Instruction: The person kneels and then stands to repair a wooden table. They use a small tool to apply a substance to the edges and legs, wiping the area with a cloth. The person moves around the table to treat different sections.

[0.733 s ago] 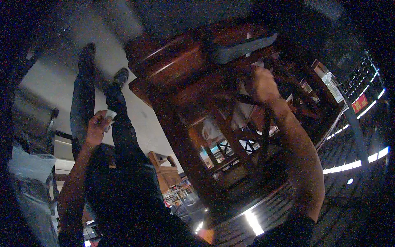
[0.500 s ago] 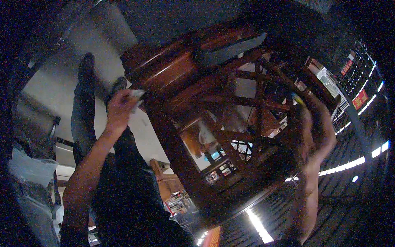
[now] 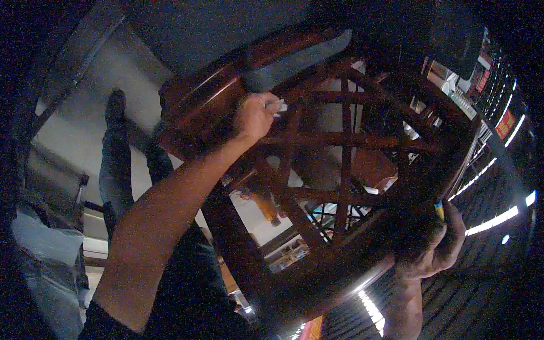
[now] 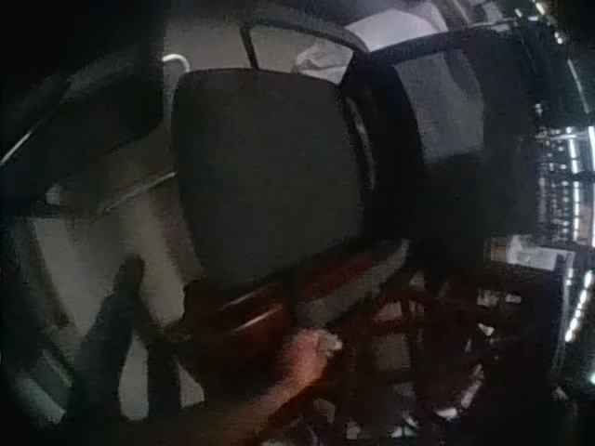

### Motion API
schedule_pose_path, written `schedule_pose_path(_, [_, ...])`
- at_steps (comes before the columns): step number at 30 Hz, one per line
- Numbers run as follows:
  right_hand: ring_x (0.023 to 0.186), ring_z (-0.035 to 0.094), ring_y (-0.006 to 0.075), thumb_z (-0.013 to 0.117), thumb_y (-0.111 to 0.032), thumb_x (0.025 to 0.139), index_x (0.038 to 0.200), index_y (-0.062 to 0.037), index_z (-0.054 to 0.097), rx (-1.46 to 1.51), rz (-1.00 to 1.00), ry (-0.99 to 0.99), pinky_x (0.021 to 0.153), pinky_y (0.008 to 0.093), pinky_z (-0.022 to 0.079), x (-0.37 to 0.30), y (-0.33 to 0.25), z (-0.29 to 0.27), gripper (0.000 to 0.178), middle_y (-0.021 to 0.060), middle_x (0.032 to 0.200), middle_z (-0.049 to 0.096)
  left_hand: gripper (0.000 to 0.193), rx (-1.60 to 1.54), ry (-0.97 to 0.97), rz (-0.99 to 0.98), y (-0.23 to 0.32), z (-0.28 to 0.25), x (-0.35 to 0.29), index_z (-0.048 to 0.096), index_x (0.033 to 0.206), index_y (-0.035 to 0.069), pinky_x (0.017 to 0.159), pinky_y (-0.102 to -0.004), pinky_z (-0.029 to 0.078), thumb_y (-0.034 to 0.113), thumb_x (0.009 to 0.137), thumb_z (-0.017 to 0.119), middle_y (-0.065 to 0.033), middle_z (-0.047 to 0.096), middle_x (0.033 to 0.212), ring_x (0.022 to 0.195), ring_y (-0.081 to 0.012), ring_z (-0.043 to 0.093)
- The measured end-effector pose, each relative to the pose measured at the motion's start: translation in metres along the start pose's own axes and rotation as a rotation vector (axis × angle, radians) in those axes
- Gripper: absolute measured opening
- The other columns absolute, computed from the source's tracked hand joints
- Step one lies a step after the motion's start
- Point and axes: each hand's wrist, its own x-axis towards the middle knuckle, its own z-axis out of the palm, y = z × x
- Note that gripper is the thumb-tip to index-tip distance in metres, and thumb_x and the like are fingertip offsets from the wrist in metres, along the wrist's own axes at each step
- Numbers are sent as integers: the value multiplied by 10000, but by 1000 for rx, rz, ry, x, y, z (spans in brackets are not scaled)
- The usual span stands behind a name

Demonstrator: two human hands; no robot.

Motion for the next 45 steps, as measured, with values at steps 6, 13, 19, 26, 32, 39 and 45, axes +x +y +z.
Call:
schedule_pose_path(6, [1007, 611, 197, 522, -360, 1078, 1203, 62, 630, -14, 22, 2, 938, 339, 470, -11, 3, -7, 452, 130, 1140, 658, 170, 105, -15, 80, -36, -36, -44, 720, 1019, 76, 842, -442, 532, 210, 915, 712, -168, 715, 1042, 995, -358, 683])
schedule_pose_path(13, [1003, 615, 193, 535, -331, 1075, 1202, 68, 628, 17, 16, -28, 945, 336, 470, -1, -2, -4, 428, 132, 1131, 666, 185, 68, 159, 20, -11, 8, -6, 736, 987, 95, 801, -457, 531, 259, 903, 720, -185, 715, 945, 910, -374, 691])
schedule_pose_path(19, [1026, 621, 200, 548, -247, 1066, 1195, 63, 635, 72, 52, -75, 957, 334, 470, -2, -4, -5, 348, 130, 1132, 672, 226, 153, 40, 3, -16, -13, -24, 745, 992, 108, 794, -457, 538, 315, 903, 731, -177, 716, 957, 892, -380, 688])
schedule_pose_path(26, [1015, 643, 194, 563, -79, 1000, 1163, 61, 652, 96, 311, -695, 932, 317, 494, 57, -38, 23, 233, 123, 1099, 688, 174, 164, 35, -94, -69, -110, -93, 727, 998, 50, 878, -435, 527, 179, 884, 746, -162, 691, 1029, 973, -337, 678])
schedule_pose_path(32, [853, 627, 144, 618, -86, 952, 1068, 14, 675, 406, 494, -1017, 757, 306, 508, 115, -39, 150, 163, 68, 972, 665, 196, -230, 214, -96, -76, -98, -111, 711, 1005, 4, 871, -382, 519, 132, 866, 763, -170, 680, 1009, 956, -322, 674])
schedule_pose_path(39, [748, 579, 114, 631, -115, 943, 963, -13, 651, 221, 81, -1191, 647, 305, 477, 80, 19, 233, 106, 23, 816, 606, 189, -303, 245, -200, -66, -98, -115, 703, 1033, 9, 872, -373, 519, 111, 881, 751, -149, 674, 1029, 971, -287, 666])
schedule_pose_path(45, [728, 592, 132, 637, -122, 946, 973, -13, 658, 144, 285, -1079, 655, 305, 495, 71, 16, 244, 114, 33, 817, 619, 187, -228, 233, -189, -61, -102, -113, 696, 1058, 6, 883, -375, 521, 93, 896, 732, -154, 669, 1047, 975, -296, 666])
